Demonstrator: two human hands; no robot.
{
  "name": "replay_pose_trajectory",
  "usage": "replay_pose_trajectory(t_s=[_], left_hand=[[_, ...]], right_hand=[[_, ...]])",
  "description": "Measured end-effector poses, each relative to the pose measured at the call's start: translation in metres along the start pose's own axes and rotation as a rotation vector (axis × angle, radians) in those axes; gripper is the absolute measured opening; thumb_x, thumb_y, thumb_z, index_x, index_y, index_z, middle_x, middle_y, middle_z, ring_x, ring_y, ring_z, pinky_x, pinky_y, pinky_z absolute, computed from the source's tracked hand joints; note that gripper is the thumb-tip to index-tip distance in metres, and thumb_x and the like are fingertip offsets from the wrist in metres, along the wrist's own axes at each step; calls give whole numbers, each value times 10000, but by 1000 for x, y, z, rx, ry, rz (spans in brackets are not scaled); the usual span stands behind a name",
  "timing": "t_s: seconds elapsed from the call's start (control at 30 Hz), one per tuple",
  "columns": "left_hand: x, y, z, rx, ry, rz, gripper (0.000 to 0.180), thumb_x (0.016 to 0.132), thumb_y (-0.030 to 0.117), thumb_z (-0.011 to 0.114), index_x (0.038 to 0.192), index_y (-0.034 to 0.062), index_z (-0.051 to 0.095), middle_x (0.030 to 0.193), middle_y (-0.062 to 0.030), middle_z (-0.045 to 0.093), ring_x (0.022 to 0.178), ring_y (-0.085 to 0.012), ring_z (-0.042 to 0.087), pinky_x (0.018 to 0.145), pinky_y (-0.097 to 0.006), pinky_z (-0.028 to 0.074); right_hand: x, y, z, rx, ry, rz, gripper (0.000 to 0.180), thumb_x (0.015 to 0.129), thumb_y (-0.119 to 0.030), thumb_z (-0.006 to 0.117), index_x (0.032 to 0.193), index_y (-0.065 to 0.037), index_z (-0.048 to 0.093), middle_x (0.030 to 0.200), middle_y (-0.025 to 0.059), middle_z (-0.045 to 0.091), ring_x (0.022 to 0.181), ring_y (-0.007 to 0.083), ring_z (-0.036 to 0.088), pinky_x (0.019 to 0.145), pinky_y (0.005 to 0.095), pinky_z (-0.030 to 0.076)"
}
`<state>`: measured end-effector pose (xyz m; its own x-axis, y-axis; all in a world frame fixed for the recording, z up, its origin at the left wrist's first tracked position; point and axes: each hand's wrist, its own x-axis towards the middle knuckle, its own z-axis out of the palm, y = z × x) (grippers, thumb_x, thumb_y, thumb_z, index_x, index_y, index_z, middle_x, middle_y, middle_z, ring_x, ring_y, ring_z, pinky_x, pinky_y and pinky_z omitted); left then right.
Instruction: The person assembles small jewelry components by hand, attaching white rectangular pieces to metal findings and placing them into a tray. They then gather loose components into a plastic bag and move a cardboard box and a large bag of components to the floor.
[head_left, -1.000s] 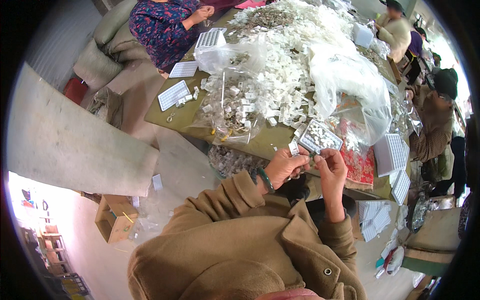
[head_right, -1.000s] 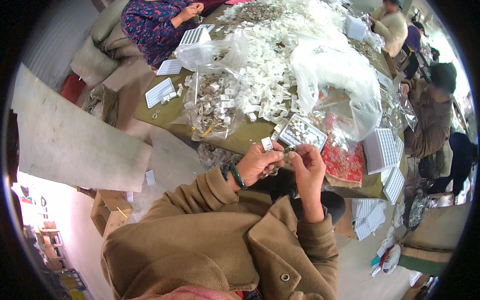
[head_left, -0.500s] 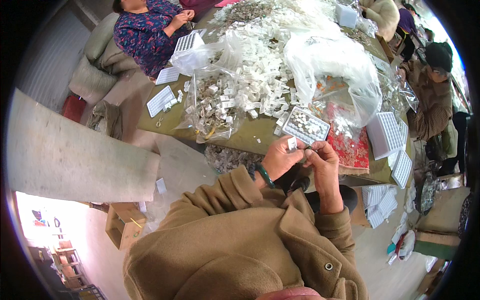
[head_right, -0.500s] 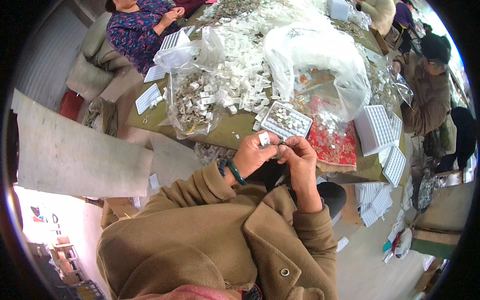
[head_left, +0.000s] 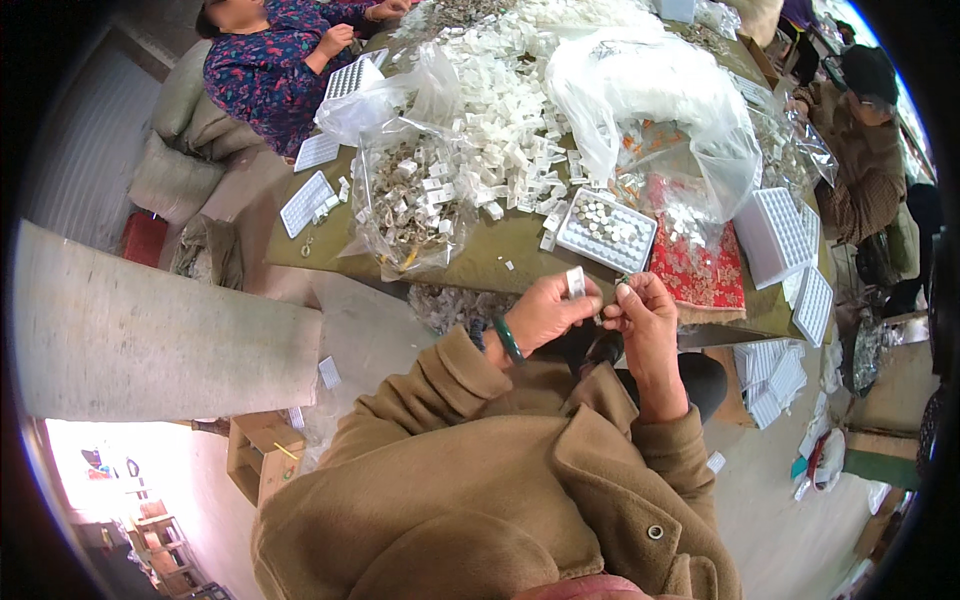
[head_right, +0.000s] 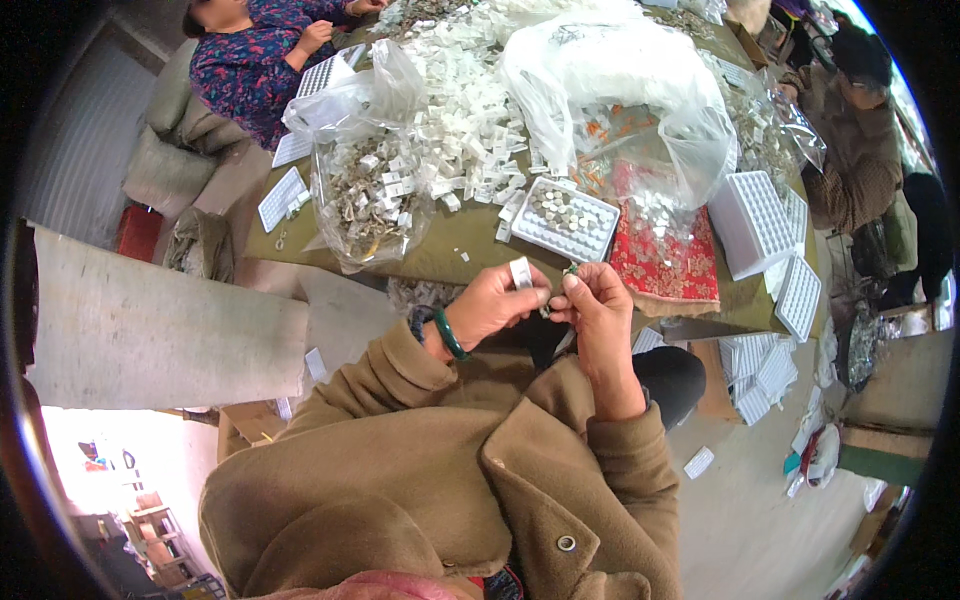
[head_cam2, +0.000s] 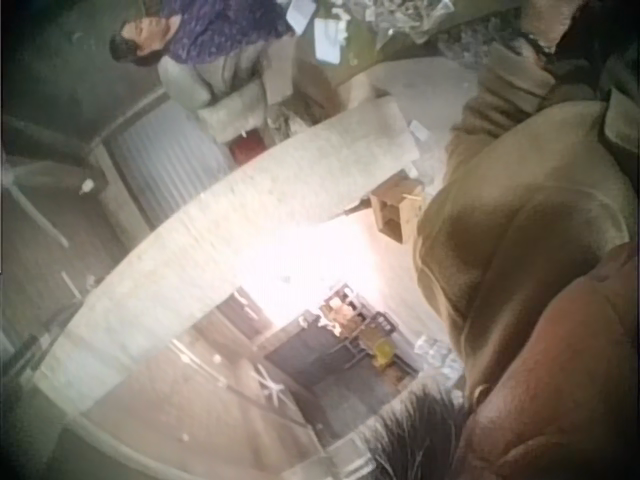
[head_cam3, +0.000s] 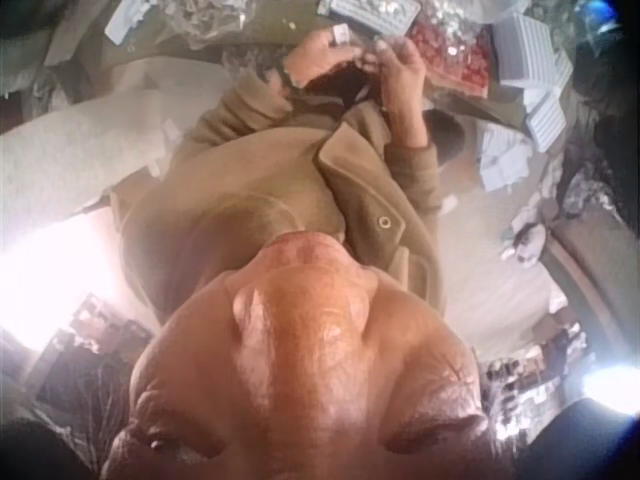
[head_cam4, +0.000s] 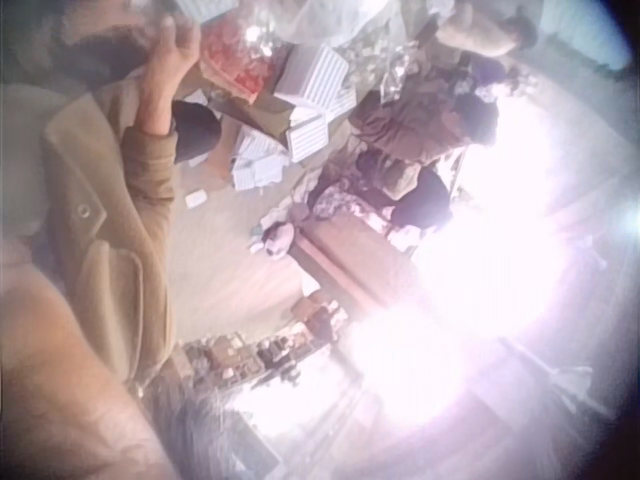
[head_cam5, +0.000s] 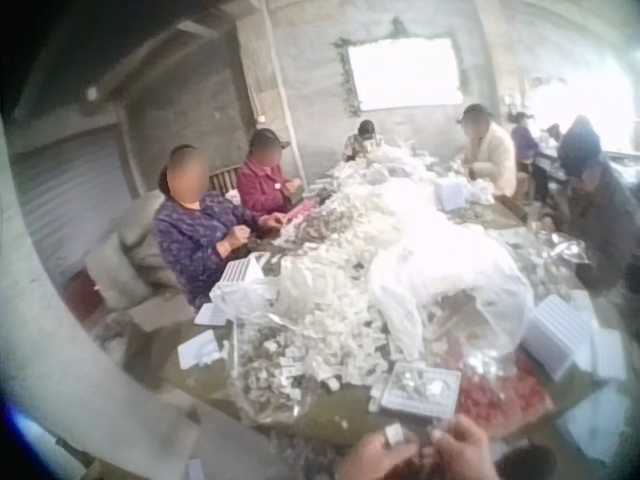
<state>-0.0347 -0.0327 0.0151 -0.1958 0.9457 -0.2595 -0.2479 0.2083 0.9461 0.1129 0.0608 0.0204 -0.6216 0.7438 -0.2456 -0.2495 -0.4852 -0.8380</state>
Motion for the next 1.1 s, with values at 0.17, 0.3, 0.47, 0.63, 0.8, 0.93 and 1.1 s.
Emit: replay_pose_trajectory(t_s=[0.17,0.3,0.47,0.63,0.8,0.93,1.1], left_hand=[[-6,14,-15,-404,47,-176,332,965,167,550,1272,43,568,1028,-19,649,853,-67,612,659,-206,514],[-10,7,-14,-369,5,-60,378,968,229,584,1296,44,560,999,22,648,793,-23,590,599,-155,483],[-8,-4,-4,-398,55,122,206,943,162,629,1119,56,602,994,4,652,808,-49,576,605,-169,451],[-10,-10,5,-407,79,131,216,942,147,627,1133,46,611,1011,-1,656,838,-62,599,635,-190,472],[-17,-9,5,-405,61,129,270,944,87,605,1206,21,593,1095,-37,659,879,-95,638,678,-199,518],[-18,-8,5,-326,112,142,306,940,79,607,1238,13,587,1100,-44,663,903,-95,645,694,-200,530],[-20,-10,13,-292,176,210,322,927,77,625,1243,22,596,1085,-50,671,884,-80,639,678,-193,527]], right_hand=[[-1,4,4,-73,27,-28,55,905,-63,614,922,-59,562,777,-15,563,646,65,524,568,208,418],[-7,9,8,19,-70,-60,87,867,-53,645,929,-20,593,782,-11,576,706,68,523,642,227,404],[-16,8,13,119,-135,-6,87,879,-60,634,947,-6,626,842,40,644,744,94,572,726,231,451],[-19,10,17,114,-96,-14,63,889,-58,622,922,-4,626,823,28,624,740,87,554,709,229,440],[-22,13,11,146,-83,12,52,911,-60,606,928,-12,615,825,13,604,733,80,534,702,219,431],[-23,19,12,63,-88,-35,54,907,-69,617,930,-20,613,815,8,605,711,77,527,685,219,426],[-24,21,13,-73,-78,-137,53,916,-81,606,925,-29,598,806,-3,597,704,77,528,672,226,425]])
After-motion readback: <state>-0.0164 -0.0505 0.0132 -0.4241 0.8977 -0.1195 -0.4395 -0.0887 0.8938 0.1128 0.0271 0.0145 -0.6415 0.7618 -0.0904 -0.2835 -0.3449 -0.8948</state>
